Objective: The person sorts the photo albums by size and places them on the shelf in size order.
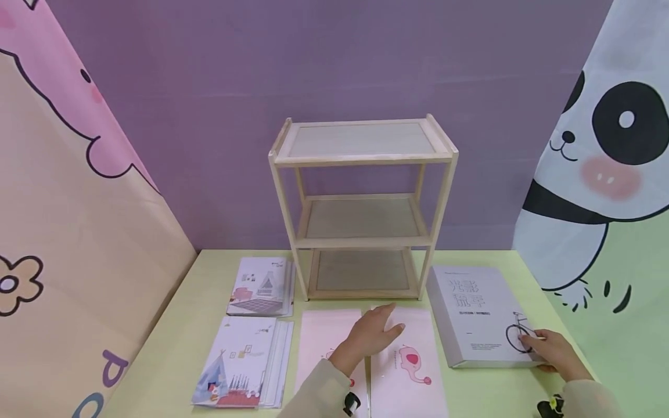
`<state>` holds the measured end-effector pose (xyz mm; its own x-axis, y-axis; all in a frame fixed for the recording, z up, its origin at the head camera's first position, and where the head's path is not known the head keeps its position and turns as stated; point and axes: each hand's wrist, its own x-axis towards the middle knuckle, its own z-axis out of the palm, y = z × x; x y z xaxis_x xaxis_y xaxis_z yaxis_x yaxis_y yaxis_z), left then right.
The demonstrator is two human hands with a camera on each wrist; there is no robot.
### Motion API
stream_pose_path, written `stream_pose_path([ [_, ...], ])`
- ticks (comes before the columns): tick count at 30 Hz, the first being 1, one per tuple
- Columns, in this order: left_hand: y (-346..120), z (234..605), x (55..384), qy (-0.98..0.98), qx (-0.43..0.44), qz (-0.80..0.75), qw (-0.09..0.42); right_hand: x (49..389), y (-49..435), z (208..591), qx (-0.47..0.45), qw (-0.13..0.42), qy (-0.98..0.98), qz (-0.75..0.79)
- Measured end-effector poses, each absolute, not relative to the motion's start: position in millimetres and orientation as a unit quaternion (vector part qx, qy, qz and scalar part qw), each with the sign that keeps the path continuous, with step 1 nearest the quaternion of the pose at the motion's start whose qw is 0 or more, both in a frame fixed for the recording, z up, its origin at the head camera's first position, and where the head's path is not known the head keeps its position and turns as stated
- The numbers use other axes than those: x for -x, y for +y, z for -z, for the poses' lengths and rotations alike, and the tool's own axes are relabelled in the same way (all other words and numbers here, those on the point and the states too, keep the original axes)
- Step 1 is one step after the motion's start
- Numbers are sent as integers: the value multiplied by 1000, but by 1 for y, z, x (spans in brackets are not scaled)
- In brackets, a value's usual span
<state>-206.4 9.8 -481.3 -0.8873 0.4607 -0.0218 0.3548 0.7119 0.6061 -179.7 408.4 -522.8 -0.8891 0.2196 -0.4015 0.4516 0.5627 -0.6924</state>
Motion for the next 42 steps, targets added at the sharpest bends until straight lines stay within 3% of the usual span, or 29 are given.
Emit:
stream_pose_path([
  [42, 81, 495, 187, 903, -203, -355, 128, 180, 412, 526, -190, 142, 874, 423],
])
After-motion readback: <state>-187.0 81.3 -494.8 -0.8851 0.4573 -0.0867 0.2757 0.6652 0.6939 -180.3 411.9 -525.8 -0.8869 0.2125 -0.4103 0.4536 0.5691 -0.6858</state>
